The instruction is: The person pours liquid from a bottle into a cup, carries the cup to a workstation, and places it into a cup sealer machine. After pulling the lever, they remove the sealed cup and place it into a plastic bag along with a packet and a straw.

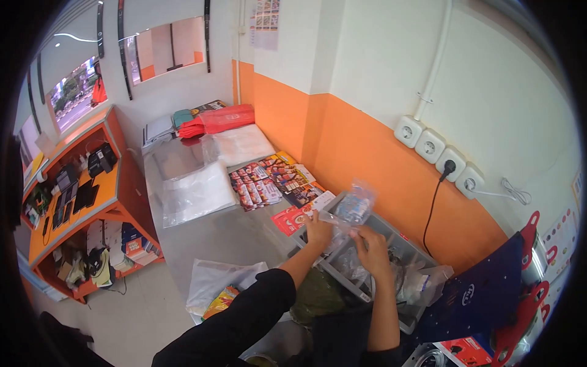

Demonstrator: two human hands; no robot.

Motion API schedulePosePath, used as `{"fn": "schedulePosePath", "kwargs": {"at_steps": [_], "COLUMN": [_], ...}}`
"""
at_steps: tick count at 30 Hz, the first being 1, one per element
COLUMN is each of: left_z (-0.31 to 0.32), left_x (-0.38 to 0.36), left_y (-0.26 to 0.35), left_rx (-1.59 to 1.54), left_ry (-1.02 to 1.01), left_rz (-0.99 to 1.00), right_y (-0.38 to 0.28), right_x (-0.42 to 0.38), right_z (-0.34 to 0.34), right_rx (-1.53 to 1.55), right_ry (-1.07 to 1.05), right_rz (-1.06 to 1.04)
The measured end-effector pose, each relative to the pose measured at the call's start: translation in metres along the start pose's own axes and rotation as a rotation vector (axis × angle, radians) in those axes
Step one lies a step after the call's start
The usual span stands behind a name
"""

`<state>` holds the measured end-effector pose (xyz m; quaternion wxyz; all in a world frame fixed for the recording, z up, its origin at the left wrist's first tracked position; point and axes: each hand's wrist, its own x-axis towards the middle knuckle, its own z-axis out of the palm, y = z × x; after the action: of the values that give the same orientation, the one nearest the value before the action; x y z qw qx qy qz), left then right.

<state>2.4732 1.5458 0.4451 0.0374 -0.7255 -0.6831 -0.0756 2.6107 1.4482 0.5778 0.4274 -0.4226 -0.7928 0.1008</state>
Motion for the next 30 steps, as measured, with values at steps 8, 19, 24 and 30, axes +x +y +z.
{"fn": "schedulePosePath", "kwargs": {"at_steps": [8, 19, 24, 30], "left_z": [0.015, -0.053, -0.164, -0.097], "left_x": [0.004, 0.047, -0.069, -0.205], "left_y": [0.002, -0.071, -0.070, -0.051], "left_rx": [-0.080, -0.865, -0.829, -2.156], "left_ry": [0.124, -0.386, -0.462, -1.054], "left_rz": [0.007, 0.514, 0.848, 0.702], "right_y": [-0.043, -0.085, -0.150, -0.159], "right_x": [0.009, 0.006, -0.012, -0.083], "right_z": [-0.078, -0.169, -0.182, -0.191], "right_rx": [0.306, 0.591, 0.719, 0.742], "right_ry": [0.844, 0.644, 0.657, 0.732], "right_rz": [0.113, 0.330, 0.303, 0.303]}}
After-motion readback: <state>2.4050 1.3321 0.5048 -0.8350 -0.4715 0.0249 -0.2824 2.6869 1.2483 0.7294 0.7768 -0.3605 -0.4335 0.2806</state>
